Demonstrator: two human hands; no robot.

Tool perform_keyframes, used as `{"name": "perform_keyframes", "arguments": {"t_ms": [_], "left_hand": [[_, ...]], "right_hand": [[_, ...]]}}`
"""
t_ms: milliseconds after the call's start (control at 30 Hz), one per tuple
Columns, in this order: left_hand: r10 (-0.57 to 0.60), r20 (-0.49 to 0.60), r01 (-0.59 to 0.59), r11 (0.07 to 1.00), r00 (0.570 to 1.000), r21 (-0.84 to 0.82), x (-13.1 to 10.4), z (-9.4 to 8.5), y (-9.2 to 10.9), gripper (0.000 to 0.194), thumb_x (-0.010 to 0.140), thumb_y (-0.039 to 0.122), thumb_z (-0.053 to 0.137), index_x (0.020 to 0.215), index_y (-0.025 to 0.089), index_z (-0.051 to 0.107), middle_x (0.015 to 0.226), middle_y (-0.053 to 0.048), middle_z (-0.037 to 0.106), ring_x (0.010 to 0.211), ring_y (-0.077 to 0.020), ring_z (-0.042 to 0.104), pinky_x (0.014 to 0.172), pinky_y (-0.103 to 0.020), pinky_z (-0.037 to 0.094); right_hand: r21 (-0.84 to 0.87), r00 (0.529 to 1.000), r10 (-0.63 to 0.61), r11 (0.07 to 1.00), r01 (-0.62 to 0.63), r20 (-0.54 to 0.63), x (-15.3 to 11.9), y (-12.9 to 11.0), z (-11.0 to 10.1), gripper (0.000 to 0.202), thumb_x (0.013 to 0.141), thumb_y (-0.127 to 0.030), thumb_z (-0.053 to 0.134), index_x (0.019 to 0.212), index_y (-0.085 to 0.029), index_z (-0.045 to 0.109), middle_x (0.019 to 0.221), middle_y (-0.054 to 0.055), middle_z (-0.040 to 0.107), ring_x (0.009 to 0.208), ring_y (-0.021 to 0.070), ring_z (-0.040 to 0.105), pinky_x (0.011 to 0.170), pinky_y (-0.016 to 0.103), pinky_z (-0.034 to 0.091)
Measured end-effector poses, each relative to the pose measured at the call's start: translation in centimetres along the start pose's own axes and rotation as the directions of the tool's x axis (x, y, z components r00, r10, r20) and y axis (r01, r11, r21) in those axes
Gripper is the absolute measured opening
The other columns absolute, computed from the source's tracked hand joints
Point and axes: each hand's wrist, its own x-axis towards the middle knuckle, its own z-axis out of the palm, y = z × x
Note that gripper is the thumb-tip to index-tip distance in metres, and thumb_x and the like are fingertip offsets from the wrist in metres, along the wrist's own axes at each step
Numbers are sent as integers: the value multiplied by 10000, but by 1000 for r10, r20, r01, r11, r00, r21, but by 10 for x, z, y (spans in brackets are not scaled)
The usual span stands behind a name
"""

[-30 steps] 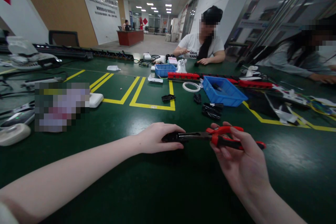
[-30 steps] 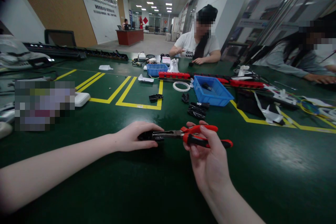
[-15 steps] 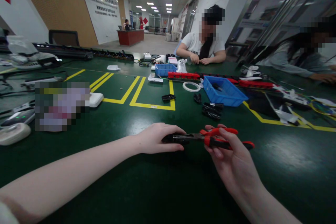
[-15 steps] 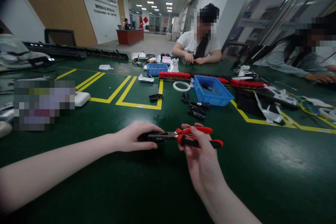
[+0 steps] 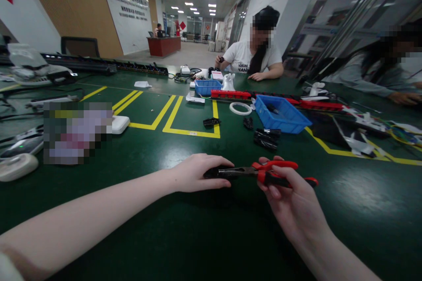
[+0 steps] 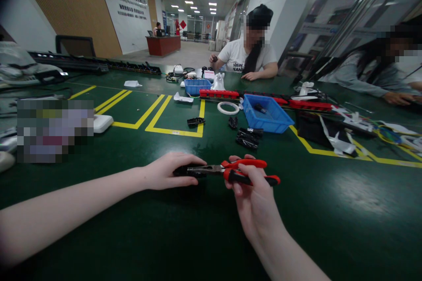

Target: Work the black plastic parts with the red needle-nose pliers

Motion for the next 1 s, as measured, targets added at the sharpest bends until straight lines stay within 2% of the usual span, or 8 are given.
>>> {"name": "perform_keyframes", "arguments": {"t_ms": [200,567,1000], "left_hand": [[16,-4,-16,1000,1000,14,0,2,-5,389,919,393,613,1245,185,566,1104,-73,681,966,-212,647,803,-304,480],[25,10,-25,999,1000,30,2,4,-11,396,909,411,621,1231,186,574,1097,-74,684,950,-211,652,795,-300,475],[16,4,-16,1000,1000,8,2,3,-9,380,907,408,620,1215,188,586,1045,-67,689,909,-204,651,755,-291,473]], "right_hand": [[10,998,33,999,-32,-62,-1,-4,6,320,699,-78,620,981,-192,519,883,37,690,355,19,398,405,155,493],[-13,1000,-13,1000,14,22,-1,5,-4,431,650,-110,697,1024,-215,511,928,13,693,384,26,446,468,186,539],[18,1000,-2,1000,2,0,1,-3,-4,353,672,-152,703,976,-236,545,942,-10,676,382,29,433,429,191,535]]}}
